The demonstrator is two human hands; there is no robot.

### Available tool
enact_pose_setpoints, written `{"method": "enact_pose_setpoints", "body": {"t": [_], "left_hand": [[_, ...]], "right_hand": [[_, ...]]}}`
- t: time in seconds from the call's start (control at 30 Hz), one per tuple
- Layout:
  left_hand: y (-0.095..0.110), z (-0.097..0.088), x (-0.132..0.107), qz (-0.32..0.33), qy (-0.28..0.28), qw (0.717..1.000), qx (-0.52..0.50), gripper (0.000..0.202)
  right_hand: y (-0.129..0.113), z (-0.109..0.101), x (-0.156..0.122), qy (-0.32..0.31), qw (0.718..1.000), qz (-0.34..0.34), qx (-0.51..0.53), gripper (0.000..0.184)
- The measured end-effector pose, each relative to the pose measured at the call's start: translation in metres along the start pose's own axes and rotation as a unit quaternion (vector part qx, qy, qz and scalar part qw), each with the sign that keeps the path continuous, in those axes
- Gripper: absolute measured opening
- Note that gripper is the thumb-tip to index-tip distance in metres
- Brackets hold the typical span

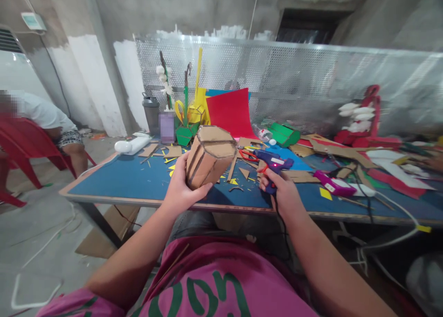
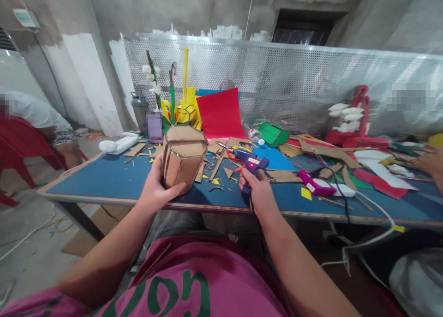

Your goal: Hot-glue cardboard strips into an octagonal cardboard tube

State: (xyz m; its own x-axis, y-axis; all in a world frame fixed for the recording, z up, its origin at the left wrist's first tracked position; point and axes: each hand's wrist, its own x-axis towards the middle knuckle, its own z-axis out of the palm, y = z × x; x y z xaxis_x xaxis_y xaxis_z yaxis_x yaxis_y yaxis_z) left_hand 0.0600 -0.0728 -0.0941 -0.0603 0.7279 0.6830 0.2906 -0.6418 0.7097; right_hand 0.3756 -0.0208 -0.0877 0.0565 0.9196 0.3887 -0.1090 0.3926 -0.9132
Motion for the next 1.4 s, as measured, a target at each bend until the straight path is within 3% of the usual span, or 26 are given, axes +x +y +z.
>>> {"method": "enact_pose_setpoints", "body": {"t": [0.23,0.57,0.97,1.1,1.2,1.27,1.4], "left_hand": [[-0.001,0.000,0.001,-0.014,-0.001,0.999,-0.034,0.100],[0.002,-0.003,0.001,-0.026,-0.007,0.999,-0.036,0.100],[-0.008,-0.003,-0.001,0.013,-0.016,1.000,-0.007,0.105],[-0.006,-0.003,-0.002,0.029,-0.022,0.999,0.009,0.104],[-0.003,-0.004,-0.002,0.032,-0.024,0.999,0.021,0.103],[-0.002,-0.004,-0.002,0.037,-0.023,0.999,0.028,0.102],[-0.004,-0.004,-0.002,0.051,-0.013,0.998,0.032,0.104]], "right_hand": [[0.004,-0.004,-0.001,-0.019,0.999,0.044,0.021,0.051],[0.011,-0.007,0.000,-0.014,0.999,0.036,0.021,0.054],[0.006,-0.004,-0.002,-0.012,0.999,0.015,0.031,0.051],[-0.009,-0.004,-0.015,-0.008,0.998,-0.049,0.049,0.050],[-0.031,-0.006,-0.029,-0.068,0.992,-0.093,0.042,0.051],[-0.049,-0.006,-0.038,-0.118,0.986,-0.117,0.015,0.055],[-0.074,-0.005,-0.048,-0.115,0.982,-0.126,-0.083,0.054]]}}
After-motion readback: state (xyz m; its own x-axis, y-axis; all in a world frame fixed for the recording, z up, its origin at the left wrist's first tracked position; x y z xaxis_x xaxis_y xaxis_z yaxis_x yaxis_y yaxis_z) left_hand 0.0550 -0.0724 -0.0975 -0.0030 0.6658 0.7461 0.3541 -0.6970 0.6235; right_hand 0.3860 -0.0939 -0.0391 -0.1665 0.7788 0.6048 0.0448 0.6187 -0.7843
